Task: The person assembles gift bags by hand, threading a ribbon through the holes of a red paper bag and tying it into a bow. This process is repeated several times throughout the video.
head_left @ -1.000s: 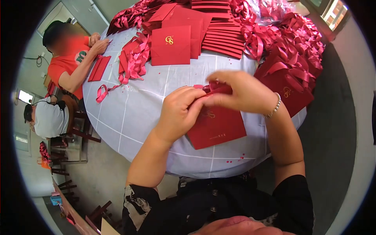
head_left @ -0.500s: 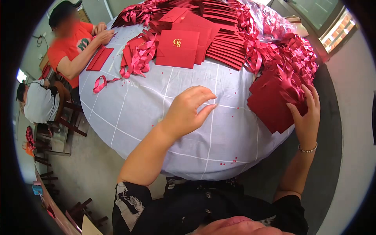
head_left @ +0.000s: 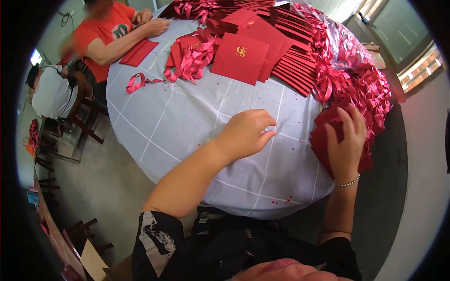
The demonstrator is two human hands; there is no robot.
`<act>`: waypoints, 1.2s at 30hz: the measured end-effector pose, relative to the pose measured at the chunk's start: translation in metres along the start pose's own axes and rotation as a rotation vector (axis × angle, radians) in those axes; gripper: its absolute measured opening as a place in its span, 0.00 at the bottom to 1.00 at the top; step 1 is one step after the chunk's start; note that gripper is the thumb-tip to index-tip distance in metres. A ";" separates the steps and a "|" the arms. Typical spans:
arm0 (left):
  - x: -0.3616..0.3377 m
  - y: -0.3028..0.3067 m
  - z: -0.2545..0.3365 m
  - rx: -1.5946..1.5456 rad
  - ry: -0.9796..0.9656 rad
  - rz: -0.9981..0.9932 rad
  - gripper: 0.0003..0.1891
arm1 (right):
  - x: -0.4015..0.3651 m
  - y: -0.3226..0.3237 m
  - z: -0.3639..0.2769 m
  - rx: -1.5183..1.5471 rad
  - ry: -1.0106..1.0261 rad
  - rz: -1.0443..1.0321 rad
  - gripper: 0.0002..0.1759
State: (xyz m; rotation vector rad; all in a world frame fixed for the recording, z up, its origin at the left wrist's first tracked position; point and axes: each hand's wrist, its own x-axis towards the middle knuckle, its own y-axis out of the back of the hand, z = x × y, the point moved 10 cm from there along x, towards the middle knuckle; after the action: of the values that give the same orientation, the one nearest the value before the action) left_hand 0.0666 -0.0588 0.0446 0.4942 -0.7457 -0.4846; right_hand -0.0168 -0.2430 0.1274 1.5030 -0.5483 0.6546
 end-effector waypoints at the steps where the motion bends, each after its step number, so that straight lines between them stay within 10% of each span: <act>1: 0.000 0.000 0.000 -0.002 0.005 0.009 0.09 | 0.005 -0.010 -0.016 0.105 0.032 -0.052 0.28; 8: 0.001 0.003 -0.011 0.075 0.093 0.003 0.07 | 0.074 -0.130 -0.064 0.505 0.083 -0.204 0.42; 21: -0.001 -0.007 -0.019 0.105 0.064 -0.018 0.07 | 0.189 -0.263 -0.069 -0.017 -0.080 -0.632 0.65; 31: -0.003 -0.016 -0.019 0.120 0.053 -0.051 0.07 | 0.197 -0.244 -0.061 0.121 0.124 -0.429 0.45; 36: -0.002 -0.021 -0.020 0.128 0.058 -0.108 0.08 | 0.174 -0.269 -0.051 0.253 0.005 -0.713 0.49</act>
State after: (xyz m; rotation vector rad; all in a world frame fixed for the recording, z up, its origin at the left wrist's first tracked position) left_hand 0.0754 -0.0690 0.0186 0.6677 -0.6994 -0.5230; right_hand 0.2912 -0.1720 0.0539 1.7872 0.0998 0.1678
